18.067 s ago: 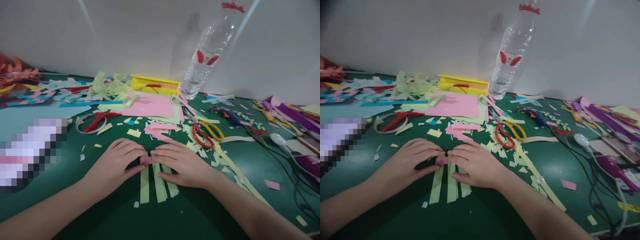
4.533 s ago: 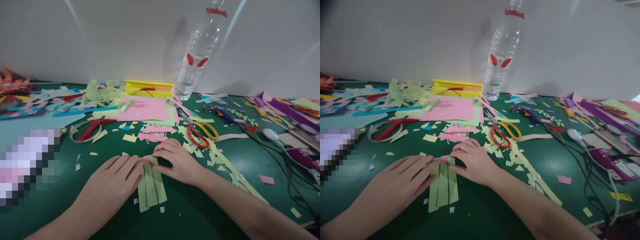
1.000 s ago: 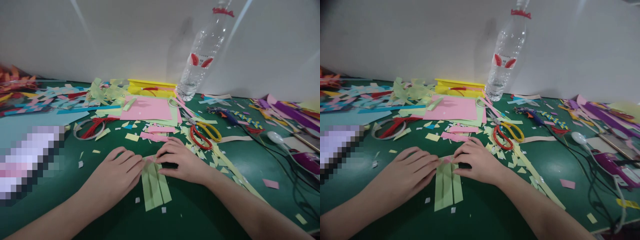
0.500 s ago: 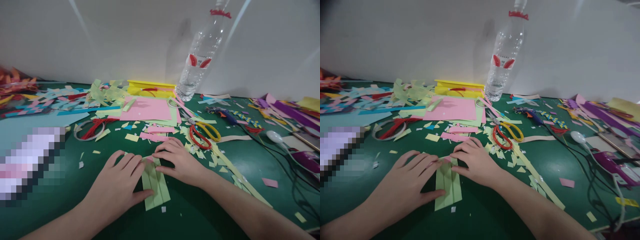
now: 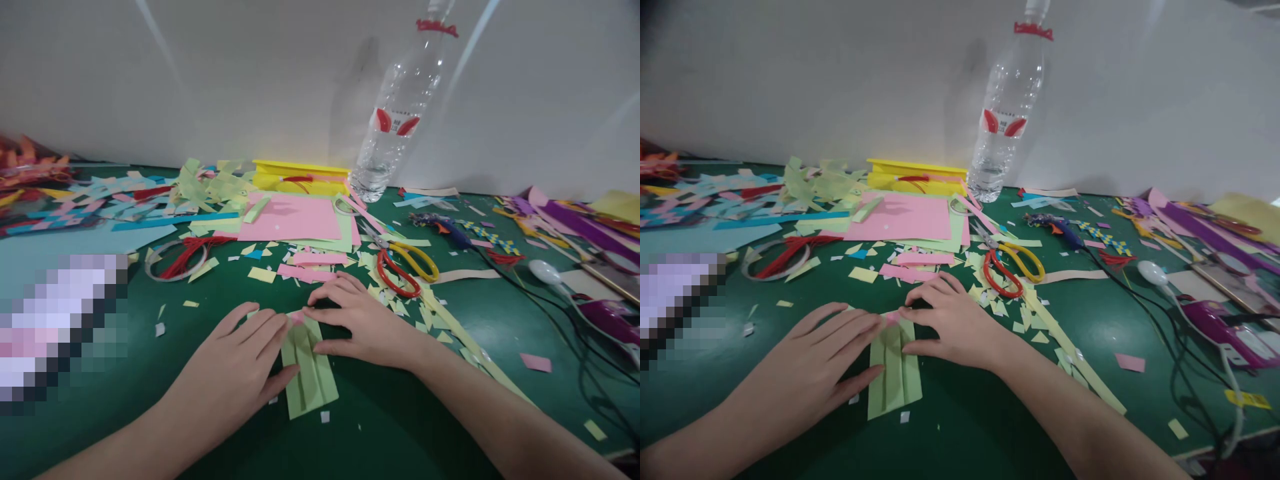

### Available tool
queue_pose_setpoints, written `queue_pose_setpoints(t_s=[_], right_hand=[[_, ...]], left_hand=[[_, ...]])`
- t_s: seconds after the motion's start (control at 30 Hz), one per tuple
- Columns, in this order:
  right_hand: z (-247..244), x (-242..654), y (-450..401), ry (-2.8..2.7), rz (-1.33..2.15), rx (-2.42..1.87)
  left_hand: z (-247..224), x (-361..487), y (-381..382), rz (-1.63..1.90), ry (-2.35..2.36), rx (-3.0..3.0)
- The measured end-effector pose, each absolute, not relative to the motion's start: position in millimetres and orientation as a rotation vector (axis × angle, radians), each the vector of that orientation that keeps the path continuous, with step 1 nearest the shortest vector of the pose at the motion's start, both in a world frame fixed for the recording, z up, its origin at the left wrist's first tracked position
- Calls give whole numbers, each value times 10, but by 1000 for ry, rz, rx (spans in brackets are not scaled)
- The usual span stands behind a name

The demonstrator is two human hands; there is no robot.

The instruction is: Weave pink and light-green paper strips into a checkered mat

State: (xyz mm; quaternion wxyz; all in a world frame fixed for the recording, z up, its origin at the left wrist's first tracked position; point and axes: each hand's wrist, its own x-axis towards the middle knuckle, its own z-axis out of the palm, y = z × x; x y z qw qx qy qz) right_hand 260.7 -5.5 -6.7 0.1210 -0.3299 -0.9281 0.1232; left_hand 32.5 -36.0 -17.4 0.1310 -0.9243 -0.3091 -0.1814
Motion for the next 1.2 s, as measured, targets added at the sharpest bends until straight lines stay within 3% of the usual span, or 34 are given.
queue_pose_setpoints(t_s=[0.4,0.67,1.2], right_hand=[[7,2623,-64,-2696,511,-1002],[-23,2640,-69,-2703,500,-1003],[-24,2645,-58,-2626,582,-1005]], left_hand=[[-154,309,-365,-342,-883,-2763],[-234,307,-339,-514,-820,-2824],[-249,329,-370,-500,-792,-2855]])
